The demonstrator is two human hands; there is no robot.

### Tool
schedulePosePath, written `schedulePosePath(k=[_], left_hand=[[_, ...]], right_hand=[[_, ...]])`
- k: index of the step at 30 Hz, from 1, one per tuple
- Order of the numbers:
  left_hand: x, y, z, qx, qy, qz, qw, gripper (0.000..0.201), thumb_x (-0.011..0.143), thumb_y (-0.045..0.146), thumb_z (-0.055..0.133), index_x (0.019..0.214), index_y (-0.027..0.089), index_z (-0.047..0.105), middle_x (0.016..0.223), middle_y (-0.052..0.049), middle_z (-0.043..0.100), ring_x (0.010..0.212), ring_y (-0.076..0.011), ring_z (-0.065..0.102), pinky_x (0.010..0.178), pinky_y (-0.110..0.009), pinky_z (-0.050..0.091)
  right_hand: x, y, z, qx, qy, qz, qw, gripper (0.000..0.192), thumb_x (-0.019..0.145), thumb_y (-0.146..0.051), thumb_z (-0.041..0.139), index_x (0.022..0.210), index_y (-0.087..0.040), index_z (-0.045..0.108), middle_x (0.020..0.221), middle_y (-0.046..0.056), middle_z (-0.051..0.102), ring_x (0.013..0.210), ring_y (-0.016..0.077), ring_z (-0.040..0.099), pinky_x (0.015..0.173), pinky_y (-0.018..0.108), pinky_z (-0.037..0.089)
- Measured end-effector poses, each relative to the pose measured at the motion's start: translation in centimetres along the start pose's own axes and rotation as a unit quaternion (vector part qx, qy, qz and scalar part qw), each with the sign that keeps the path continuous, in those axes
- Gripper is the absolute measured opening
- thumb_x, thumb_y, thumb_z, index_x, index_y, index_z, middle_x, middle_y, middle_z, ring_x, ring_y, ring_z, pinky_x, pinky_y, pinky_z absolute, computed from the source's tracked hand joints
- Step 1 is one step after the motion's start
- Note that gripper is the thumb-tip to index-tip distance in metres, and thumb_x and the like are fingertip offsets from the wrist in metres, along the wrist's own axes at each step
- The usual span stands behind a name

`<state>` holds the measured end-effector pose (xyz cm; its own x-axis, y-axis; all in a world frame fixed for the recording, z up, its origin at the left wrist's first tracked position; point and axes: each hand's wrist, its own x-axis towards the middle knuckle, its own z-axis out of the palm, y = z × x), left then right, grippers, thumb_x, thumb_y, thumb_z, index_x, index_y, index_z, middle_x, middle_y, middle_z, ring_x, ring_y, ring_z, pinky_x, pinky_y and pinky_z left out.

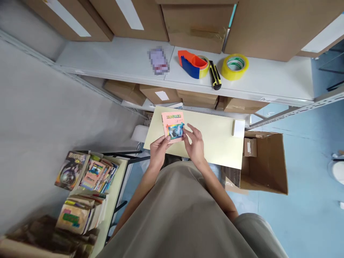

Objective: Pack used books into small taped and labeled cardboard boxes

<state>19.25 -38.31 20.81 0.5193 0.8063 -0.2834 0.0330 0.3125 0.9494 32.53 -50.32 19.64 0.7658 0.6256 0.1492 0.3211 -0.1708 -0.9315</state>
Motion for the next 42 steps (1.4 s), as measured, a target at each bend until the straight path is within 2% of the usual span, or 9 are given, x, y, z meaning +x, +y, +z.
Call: schedulePosePath(k=[6, 9, 13, 17, 21, 28, 32, 37, 42], left_hand=[[-1.2, 0.2, 1.6, 0.225, -0.068, 0.219, 0.947, 0.039, 0.11, 0.057, 0.076, 0.13, 0.027, 0.091, 0.132, -0.008, 0.089, 0.126, -0.0328, 0.086, 0.113, -0.047, 0.07], [-1.4, 0.7, 1.7, 0.267, -0.124, 0.297, 0.908, 0.035, 0.11, 0.05, 0.077, 0.134, 0.028, 0.089, 0.138, -0.009, 0.087, 0.131, -0.0303, 0.084, 0.118, -0.047, 0.068], [-0.3, 1.5, 0.5, 0.226, -0.071, 0.22, 0.946, 0.047, 0.106, 0.058, 0.082, 0.138, 0.023, 0.087, 0.139, -0.013, 0.087, 0.126, -0.0296, 0.084, 0.111, -0.044, 0.069], [0.9, 1.5, -0.9, 0.103, -0.098, 0.023, 0.99, 0.062, 0.092, 0.072, 0.091, 0.123, 0.018, 0.091, 0.123, -0.014, 0.09, 0.113, -0.0317, 0.086, 0.1, -0.043, 0.071], [0.8, 1.0, -1.7, 0.033, -0.08, -0.041, 0.995, 0.064, 0.082, 0.073, 0.099, 0.115, 0.018, 0.094, 0.114, -0.011, 0.092, 0.1, -0.0282, 0.087, 0.095, -0.041, 0.07], [-0.2, 1.2, -2.2, 0.087, 0.041, 0.088, 0.991, 0.053, 0.093, 0.067, 0.093, 0.121, 0.021, 0.094, 0.118, -0.008, 0.092, 0.11, -0.0312, 0.088, 0.104, -0.046, 0.071], [-0.7, 1.2, -2.4, 0.185, 0.026, 0.213, 0.959, 0.036, 0.109, 0.054, 0.08, 0.131, 0.027, 0.092, 0.132, -0.008, 0.089, 0.122, -0.0312, 0.087, 0.113, -0.048, 0.071], [-0.9, 1.0, -2.7, 0.286, -0.012, 0.347, 0.893, 0.027, 0.116, 0.037, 0.071, 0.135, 0.031, 0.089, 0.142, -0.008, 0.086, 0.126, -0.0274, 0.086, 0.111, -0.047, 0.072], [-0.1, 1.3, -3.5, 0.26, 0.036, 0.286, 0.922, 0.036, 0.117, 0.047, 0.07, 0.143, 0.026, 0.083, 0.141, -0.013, 0.086, 0.127, -0.0276, 0.084, 0.11, -0.044, 0.07]], right_hand=[[-1.1, -1.6, 1.5, 0.119, 0.017, 0.073, 0.99, 0.062, 0.102, -0.068, 0.08, 0.149, -0.028, 0.076, 0.145, 0.012, 0.083, 0.124, 0.0313, 0.081, 0.095, 0.044, 0.072], [-1.3, -1.6, 1.3, 0.158, 0.076, 0.111, 0.978, 0.052, 0.103, -0.074, 0.075, 0.119, -0.024, 0.081, 0.111, 0.007, 0.085, 0.097, 0.0246, 0.077, 0.085, 0.038, 0.068], [-0.8, -1.0, -0.3, 0.221, 0.067, 0.148, 0.962, 0.058, 0.096, -0.081, 0.078, 0.103, -0.023, 0.08, 0.088, 0.003, 0.077, 0.079, 0.0205, 0.068, 0.072, 0.033, 0.061], [-0.4, -0.7, -0.9, 0.256, 0.007, 0.147, 0.955, 0.054, 0.094, -0.076, 0.084, 0.112, -0.025, 0.083, 0.098, 0.004, 0.083, 0.085, 0.0222, 0.074, 0.076, 0.033, 0.063], [0.0, -0.4, -0.1, 0.26, -0.024, 0.141, 0.955, 0.055, 0.097, -0.073, 0.084, 0.126, -0.027, 0.082, 0.114, 0.008, 0.088, 0.098, 0.0259, 0.082, 0.084, 0.038, 0.069], [1.2, -1.5, 1.7, 0.2, 0.02, 0.085, 0.976, 0.058, 0.104, -0.073, 0.077, 0.145, -0.032, 0.08, 0.159, 0.013, 0.077, 0.144, 0.0353, 0.077, 0.117, 0.054, 0.067], [0.8, -3.1, 3.9, 0.234, -0.064, 0.111, 0.964, 0.058, 0.095, -0.069, 0.09, 0.138, -0.03, 0.084, 0.148, 0.011, 0.083, 0.136, 0.0347, 0.082, 0.106, 0.048, 0.073], [1.1, -2.7, 5.7, 0.269, -0.055, 0.14, 0.951, 0.051, 0.092, -0.068, 0.091, 0.121, -0.026, 0.086, 0.121, 0.009, 0.09, 0.109, 0.0295, 0.088, 0.092, 0.043, 0.074], [2.3, -1.3, 5.1, 0.295, -0.073, 0.179, 0.936, 0.044, 0.089, -0.06, 0.09, 0.111, -0.022, 0.087, 0.083, 0.001, 0.084, 0.066, 0.0171, 0.073, 0.071, 0.036, 0.067]])
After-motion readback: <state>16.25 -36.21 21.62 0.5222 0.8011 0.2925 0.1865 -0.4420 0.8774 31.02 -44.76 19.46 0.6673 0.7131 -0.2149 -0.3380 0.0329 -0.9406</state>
